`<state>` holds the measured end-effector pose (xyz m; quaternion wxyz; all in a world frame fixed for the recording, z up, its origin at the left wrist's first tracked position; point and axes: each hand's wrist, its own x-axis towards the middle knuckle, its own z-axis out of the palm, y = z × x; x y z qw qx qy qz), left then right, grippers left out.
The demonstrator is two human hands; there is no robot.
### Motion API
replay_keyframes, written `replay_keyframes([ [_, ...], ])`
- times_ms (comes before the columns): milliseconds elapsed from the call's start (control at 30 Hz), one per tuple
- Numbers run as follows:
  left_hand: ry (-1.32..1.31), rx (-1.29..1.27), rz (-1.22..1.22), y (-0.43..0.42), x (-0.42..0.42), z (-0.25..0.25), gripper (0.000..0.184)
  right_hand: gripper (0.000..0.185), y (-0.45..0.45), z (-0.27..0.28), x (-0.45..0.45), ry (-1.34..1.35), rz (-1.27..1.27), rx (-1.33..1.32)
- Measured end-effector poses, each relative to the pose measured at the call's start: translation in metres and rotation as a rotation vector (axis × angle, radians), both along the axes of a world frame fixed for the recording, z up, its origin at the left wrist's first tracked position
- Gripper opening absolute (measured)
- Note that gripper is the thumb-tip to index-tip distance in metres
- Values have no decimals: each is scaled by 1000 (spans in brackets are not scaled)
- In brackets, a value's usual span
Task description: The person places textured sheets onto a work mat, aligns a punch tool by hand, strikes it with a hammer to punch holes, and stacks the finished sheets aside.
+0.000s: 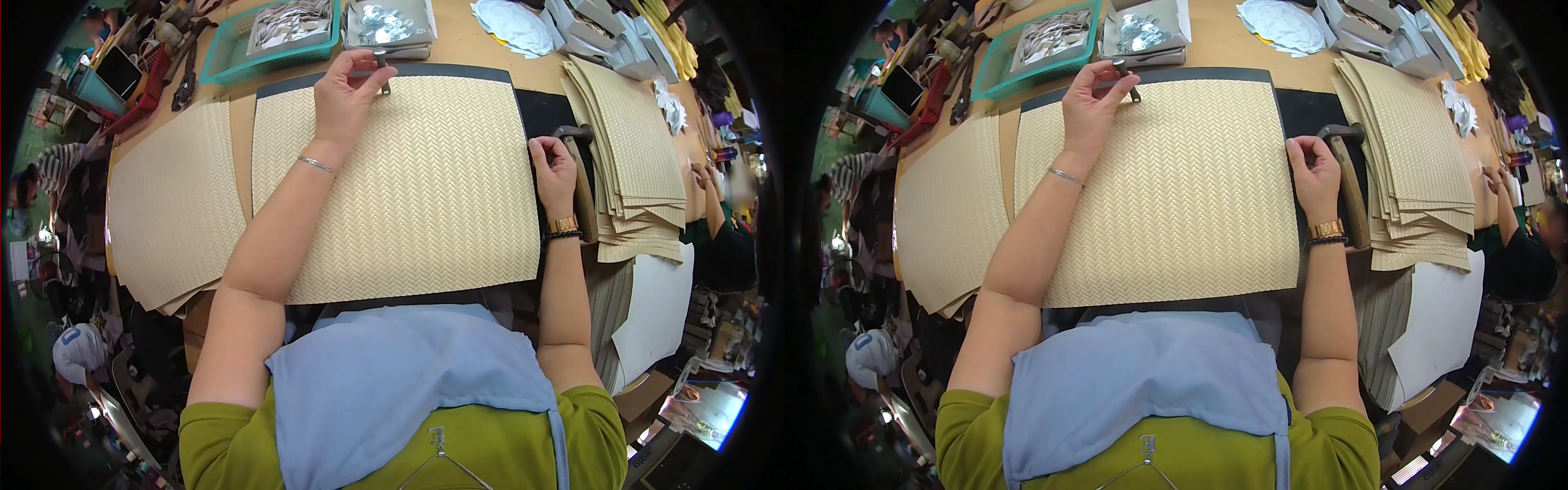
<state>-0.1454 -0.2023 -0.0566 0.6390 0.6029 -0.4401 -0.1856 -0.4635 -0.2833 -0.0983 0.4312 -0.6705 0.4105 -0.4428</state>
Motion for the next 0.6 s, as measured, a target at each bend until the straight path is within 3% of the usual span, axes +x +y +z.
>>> replay_keyframes([
  [167, 61, 20, -14, 1, -3, 1, 20, 15, 0, -2, 0, 2, 12, 3],
  [300, -9, 77, 19, 3, -2, 6, 29, 16, 0, 3, -7, 138, 30, -26],
  [367, -3, 71, 18, 2, -1, 3, 29, 14, 13, 31, -13, 381, -64, -301],
  [467, -19, 56, -1, 6, -3, 8, 25, 30, 23, 59, -41, 851, -321, -522],
  [600, -57, 46, 11, 5, -3, 7, 27, 43, 19, 44, -87, 1095, -345, -303],
])
